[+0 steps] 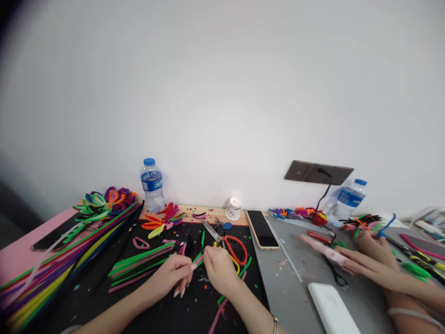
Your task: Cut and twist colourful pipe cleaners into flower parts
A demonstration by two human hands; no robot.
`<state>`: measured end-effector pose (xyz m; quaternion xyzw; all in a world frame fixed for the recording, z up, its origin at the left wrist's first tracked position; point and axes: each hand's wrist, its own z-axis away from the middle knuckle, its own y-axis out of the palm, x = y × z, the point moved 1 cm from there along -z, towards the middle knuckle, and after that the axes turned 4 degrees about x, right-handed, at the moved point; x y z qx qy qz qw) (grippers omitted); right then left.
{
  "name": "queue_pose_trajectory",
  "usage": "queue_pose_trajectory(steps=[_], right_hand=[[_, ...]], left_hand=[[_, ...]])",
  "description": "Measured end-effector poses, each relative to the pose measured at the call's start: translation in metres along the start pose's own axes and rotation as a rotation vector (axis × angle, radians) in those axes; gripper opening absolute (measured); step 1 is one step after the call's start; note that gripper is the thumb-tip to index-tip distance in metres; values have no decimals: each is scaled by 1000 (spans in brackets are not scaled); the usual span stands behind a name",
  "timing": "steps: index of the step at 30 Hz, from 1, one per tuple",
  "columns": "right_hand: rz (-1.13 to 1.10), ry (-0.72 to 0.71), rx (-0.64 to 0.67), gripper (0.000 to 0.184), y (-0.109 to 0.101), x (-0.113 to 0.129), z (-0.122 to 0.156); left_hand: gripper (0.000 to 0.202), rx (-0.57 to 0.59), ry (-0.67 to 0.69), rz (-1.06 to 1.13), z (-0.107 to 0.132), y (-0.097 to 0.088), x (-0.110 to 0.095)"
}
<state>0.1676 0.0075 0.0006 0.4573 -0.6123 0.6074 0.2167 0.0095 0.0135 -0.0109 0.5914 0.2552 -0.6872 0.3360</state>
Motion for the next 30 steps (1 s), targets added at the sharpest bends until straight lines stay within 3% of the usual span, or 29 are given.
queue_pose_trajectory(steps=[5,12,16,25,30], right_hand=[[6,-13,40,35,-2,4,-4],[-141,30,206,34,6,-1,-2],[-75,38,223,35,6,0,-1],[270,-25,50,25,3,10,-1],[344,-55,112,30,2,10,0]], left_hand=[[38,-3,-8,71,2,0,-7],[38,97,-34,159,5,0,-8],[36,145,-60,123,7,3,-6],[34,-16,-70,13,4,3,-5],[33,-74,0,-73,7,-1,-1]])
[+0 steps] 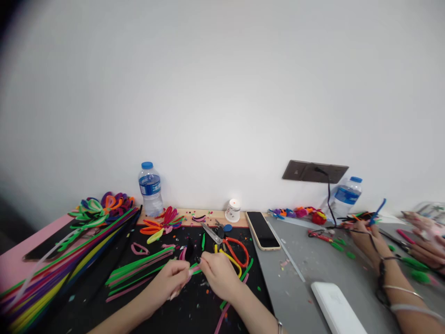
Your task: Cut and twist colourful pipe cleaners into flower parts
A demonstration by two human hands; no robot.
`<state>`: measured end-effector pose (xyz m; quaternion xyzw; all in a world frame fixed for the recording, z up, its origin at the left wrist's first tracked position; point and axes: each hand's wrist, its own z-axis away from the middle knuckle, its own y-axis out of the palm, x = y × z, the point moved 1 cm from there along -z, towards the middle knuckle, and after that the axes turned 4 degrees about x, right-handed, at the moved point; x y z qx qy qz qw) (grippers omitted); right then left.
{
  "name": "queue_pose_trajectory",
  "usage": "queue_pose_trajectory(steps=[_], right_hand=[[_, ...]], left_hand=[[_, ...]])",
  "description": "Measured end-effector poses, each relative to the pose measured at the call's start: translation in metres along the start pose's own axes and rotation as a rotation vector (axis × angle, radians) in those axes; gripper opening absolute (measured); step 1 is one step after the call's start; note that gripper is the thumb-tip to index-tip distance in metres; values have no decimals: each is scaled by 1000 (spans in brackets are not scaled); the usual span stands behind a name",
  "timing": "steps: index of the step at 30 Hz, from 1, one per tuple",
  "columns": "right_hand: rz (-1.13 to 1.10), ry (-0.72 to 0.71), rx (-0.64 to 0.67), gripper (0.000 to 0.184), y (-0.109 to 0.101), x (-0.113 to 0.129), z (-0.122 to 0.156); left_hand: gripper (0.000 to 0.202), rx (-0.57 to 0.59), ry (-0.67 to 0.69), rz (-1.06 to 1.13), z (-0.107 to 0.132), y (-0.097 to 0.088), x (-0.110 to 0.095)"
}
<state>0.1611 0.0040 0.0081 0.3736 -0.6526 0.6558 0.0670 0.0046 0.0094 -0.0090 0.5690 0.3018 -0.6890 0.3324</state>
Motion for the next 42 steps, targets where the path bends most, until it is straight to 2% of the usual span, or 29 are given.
queue_pose_trajectory(steps=[6,12,19,24,31,42], right_hand=[[16,25,-55,27,-3,3,2],[62,-3,-34,26,5,8,5],[263,-14,-94,23,14,11,6],[219,22,-116,25,13,12,6],[124,48,-124,27,13,7,4],[117,31,-82,28,10,8,5]], left_hand=[[39,-76,97,-185,0,0,1],[42,-202,201,-402,-2,-5,-2],[38,-291,281,-581,0,-5,-4],[40,-273,318,-596,0,-9,-6],[41,-366,318,-536,-3,-17,-8],[41,-421,359,-699,-7,-17,1]])
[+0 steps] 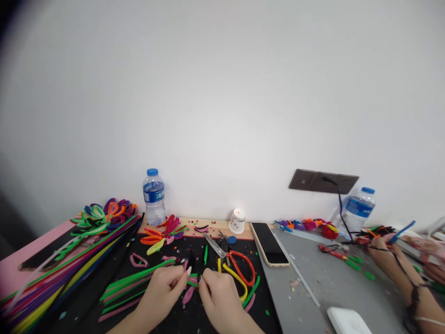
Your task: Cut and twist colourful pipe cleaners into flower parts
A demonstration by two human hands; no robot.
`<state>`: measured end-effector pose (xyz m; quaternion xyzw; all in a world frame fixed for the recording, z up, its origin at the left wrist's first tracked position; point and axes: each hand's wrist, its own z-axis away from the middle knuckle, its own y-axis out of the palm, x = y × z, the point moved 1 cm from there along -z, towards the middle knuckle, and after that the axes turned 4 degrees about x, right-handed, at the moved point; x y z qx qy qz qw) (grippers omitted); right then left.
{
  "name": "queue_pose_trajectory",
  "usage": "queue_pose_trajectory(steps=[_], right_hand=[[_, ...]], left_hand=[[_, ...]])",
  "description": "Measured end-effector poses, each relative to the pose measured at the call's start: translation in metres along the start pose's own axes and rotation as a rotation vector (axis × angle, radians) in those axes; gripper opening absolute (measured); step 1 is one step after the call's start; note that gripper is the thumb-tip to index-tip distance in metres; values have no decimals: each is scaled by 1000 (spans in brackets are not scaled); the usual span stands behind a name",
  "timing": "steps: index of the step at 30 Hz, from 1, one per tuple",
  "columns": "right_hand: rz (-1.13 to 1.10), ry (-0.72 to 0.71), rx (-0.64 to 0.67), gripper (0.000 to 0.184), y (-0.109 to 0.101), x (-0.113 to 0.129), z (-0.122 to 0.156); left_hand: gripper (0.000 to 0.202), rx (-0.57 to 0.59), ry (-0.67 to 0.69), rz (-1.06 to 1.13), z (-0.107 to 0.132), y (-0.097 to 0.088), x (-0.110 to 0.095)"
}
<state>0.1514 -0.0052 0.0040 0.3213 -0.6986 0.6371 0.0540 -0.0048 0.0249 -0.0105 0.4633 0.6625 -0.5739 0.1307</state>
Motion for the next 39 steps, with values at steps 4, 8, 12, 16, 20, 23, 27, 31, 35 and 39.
queue_pose_trajectory(steps=[4,8,12,16,20,23,27,31,35,39], right_hand=[[2,-2,-3,28,0,-1,1],[-2,10,-24,28,2,-4,2],[2,18,-33,28,3,-6,1],[6,4,-43,27,5,-8,2],[5,-6,-47,28,6,-10,1],[0,-8,-43,28,5,-10,-1],[-9,-22,-22,27,4,-9,-2],[-14,-11,-21,28,4,-9,-2],[-35,20,-43,28,2,-10,-3],[-53,12,-37,29,1,-9,-2]], left_hand=[[39,3,20,-49,1,0,1],[40,27,20,-52,1,-2,1],[40,35,40,-31,1,-2,1],[38,21,93,-76,2,0,3],[38,-7,161,-154,2,2,5],[37,-28,200,-205,2,3,5],[36,-58,205,-241,1,4,7],[35,-62,174,-223,2,4,7],[35,-12,144,-144,5,3,2],[36,-9,102,-127,5,-1,-1]])
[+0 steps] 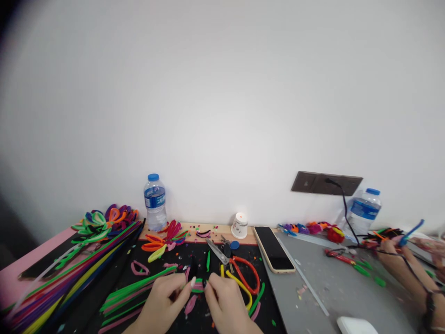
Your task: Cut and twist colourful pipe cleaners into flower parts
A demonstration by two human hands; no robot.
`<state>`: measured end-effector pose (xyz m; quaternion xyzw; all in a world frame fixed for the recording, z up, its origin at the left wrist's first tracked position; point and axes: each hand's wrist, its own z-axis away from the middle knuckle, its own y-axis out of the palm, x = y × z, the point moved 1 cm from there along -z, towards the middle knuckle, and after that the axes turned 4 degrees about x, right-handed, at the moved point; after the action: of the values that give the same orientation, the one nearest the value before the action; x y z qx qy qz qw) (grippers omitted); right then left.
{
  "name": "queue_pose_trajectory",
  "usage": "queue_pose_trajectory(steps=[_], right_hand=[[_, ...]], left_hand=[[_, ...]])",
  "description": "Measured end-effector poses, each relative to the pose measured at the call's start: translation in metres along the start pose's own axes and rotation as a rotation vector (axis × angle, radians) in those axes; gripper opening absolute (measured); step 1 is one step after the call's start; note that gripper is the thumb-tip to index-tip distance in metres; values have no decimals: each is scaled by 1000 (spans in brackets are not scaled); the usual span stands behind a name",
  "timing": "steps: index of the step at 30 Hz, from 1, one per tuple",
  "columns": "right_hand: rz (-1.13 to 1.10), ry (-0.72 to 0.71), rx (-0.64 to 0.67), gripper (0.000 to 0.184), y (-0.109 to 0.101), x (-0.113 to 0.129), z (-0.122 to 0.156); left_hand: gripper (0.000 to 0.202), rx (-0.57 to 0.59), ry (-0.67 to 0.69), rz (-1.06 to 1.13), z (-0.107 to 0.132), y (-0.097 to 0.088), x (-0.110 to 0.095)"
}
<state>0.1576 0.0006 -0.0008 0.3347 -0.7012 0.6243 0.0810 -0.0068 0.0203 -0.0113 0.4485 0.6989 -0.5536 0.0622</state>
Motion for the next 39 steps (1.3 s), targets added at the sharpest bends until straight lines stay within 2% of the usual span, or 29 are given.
queue_pose_trajectory(steps=[8,12,18,22,26,31,36,39], right_hand=[[73,-28,53,26,2,4,1],[98,-35,22,25,-2,1,0],[135,118,-112,28,-13,-16,-7],[214,186,-157,29,-15,-22,-10],[299,213,-170,28,-12,-21,-14],[314,200,-131,25,-8,-18,-22],[206,149,-94,19,-10,-15,-23],[164,150,-96,18,-11,-15,-18]], left_hand=[[37,-26,-16,-5,-3,-2,2],[38,33,-54,28,-3,-6,1],[37,-16,-75,31,-4,-20,3],[34,-52,-86,-40,-12,-37,6],[23,18,-97,-100,-21,-62,7],[15,189,-126,-120,-22,-84,14],[10,273,-124,-203,-14,-87,21],[16,296,-134,-263,-10,-83,24]])
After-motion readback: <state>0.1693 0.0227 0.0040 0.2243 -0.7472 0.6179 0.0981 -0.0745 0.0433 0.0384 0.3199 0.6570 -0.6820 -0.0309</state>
